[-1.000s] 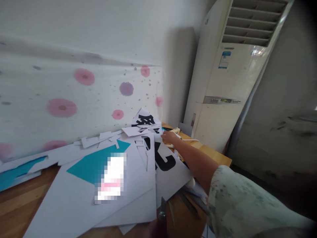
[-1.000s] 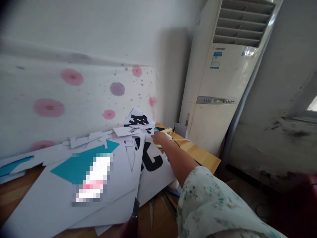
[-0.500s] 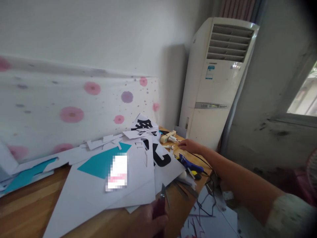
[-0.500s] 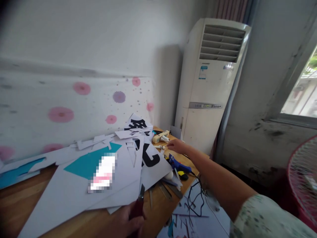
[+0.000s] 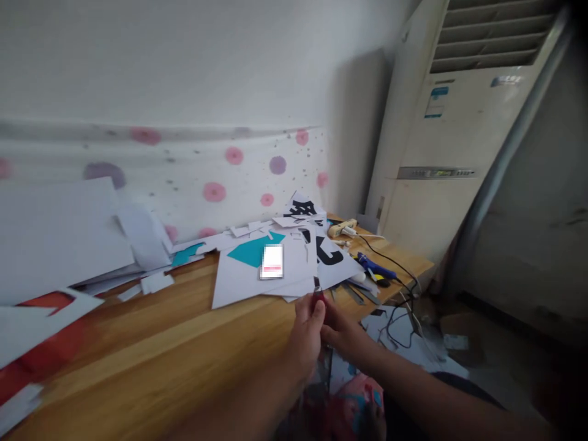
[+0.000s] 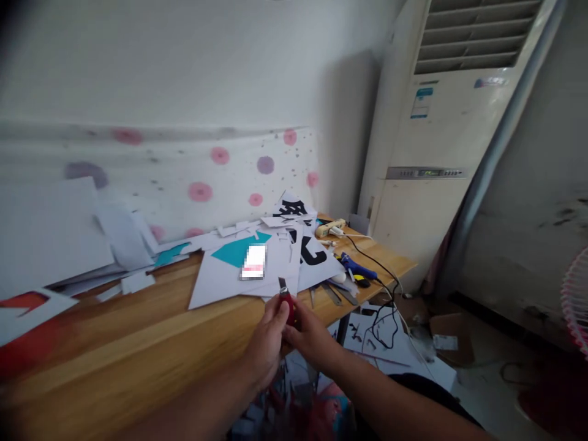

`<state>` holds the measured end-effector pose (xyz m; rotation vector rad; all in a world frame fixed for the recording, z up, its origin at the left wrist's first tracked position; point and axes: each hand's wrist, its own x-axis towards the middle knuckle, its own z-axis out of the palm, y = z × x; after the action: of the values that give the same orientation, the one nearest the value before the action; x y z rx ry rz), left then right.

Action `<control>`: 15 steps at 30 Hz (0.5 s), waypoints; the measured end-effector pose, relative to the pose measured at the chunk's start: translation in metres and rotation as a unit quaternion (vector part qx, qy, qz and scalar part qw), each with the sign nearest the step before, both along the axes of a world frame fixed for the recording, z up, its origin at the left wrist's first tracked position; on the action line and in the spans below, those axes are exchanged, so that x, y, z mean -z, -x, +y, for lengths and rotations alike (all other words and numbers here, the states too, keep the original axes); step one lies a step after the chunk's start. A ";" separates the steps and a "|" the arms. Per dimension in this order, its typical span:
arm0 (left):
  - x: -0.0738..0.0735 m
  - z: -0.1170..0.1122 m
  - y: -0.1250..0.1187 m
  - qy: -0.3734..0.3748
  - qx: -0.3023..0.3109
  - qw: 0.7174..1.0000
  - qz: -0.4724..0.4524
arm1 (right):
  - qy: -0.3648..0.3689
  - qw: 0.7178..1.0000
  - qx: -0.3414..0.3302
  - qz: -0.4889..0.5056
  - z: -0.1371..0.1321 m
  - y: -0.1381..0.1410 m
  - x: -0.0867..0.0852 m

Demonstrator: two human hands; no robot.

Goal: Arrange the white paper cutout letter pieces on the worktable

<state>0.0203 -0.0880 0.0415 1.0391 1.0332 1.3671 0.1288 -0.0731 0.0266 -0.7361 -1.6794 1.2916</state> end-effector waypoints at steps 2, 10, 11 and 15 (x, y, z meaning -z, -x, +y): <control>0.001 -0.020 0.013 -0.052 -0.014 0.993 0.103 | -0.012 0.999 0.026 -0.033 -0.008 0.018 -0.002; 0.012 -0.080 0.220 0.026 -0.127 0.669 0.732 | 0.120 0.985 0.069 -0.100 -0.008 0.016 0.001; 0.014 -0.084 0.249 0.107 -0.136 0.637 0.751 | 0.113 0.984 0.083 -0.107 -0.004 0.009 0.002; 0.020 -0.080 0.285 0.146 -0.044 0.631 0.761 | 0.103 0.976 0.114 -0.156 0.001 -0.006 -0.002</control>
<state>-0.2649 -0.1680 0.0217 1.8758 2.4005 -0.0290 0.1346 -0.0717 0.0281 -1.2726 -1.6567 1.2448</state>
